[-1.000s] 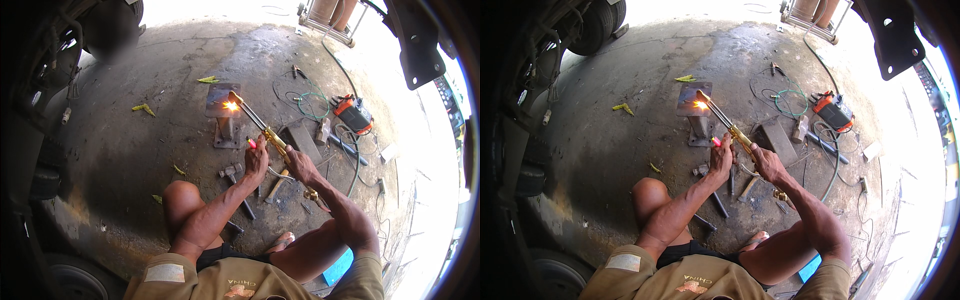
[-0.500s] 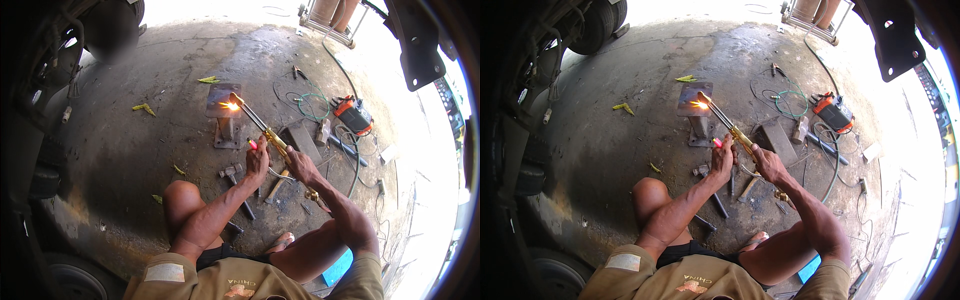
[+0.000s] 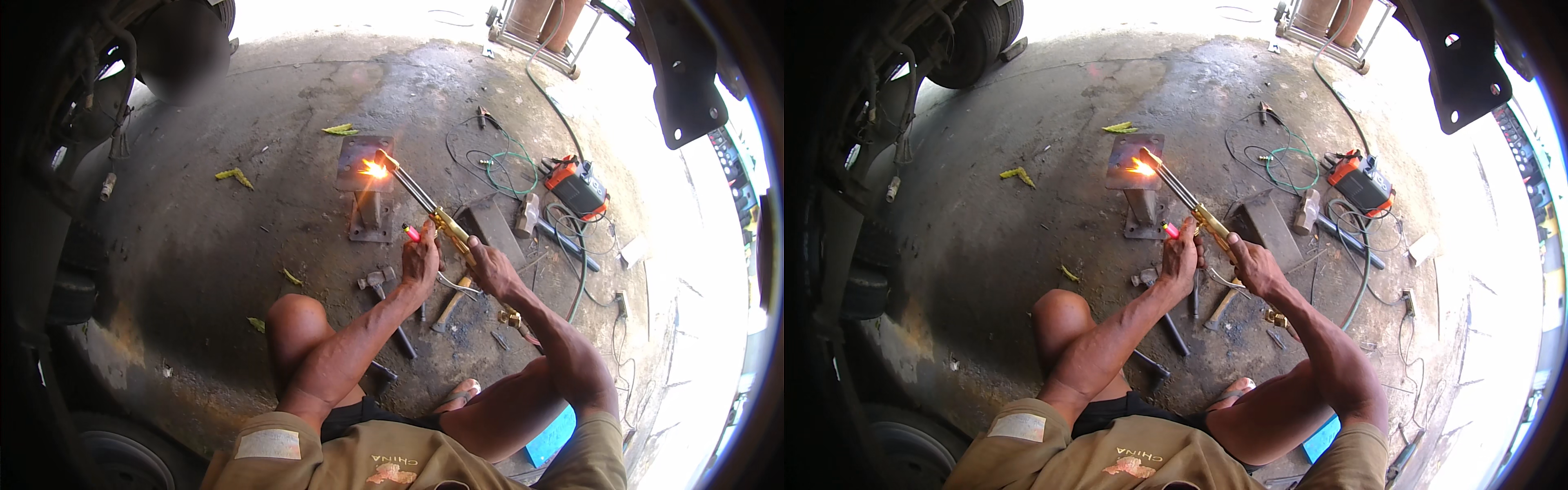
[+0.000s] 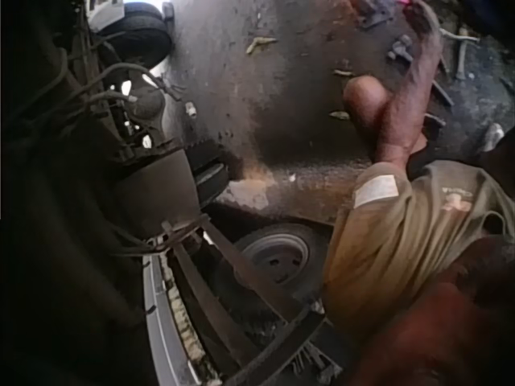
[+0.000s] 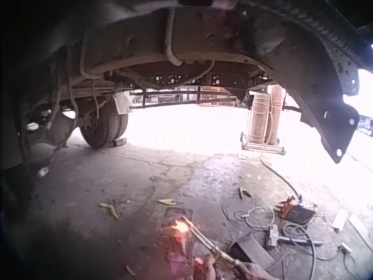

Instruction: The person heats a metal bracket with a blowtorch, then uses a hammer and pliers to bend and shape the heated metal. The person repeats the heating and hammering process on different sections of the bracket.

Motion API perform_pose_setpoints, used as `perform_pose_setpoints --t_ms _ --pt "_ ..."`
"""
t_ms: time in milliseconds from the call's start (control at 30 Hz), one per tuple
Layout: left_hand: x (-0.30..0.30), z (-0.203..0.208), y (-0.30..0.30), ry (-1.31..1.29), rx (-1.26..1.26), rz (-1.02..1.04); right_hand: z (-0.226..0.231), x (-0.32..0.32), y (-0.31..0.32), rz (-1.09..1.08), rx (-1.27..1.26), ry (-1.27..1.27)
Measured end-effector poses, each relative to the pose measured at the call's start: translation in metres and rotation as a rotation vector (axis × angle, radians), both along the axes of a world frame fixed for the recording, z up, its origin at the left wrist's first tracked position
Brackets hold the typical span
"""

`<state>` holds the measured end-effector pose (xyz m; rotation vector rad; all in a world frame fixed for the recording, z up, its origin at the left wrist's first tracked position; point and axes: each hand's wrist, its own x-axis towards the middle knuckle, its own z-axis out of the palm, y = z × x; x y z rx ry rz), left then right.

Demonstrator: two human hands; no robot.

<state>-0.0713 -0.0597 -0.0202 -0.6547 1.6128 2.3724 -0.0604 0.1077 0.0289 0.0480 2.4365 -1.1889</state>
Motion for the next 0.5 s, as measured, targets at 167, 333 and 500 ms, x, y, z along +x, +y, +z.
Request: perform_pose_setpoints --t_ms 167,333,500 --pt "0.0019 -0.0008 0.0023 -0.005 0.018 -0.011 0.0001 0.0003 0.0040 -0.010 0.001 -0.034" --pt "-0.0015 -0.0026 0.0001 -0.026 0.050 0.025 0.0031 -0.0020 -0.0019 0.001 0.007 -0.003" --pt "-0.0047 -0.0030 -0.0029 -0.028 0.054 0.024 0.0012 -0.0043 -0.0035 -0.003 -0.001 -0.004"
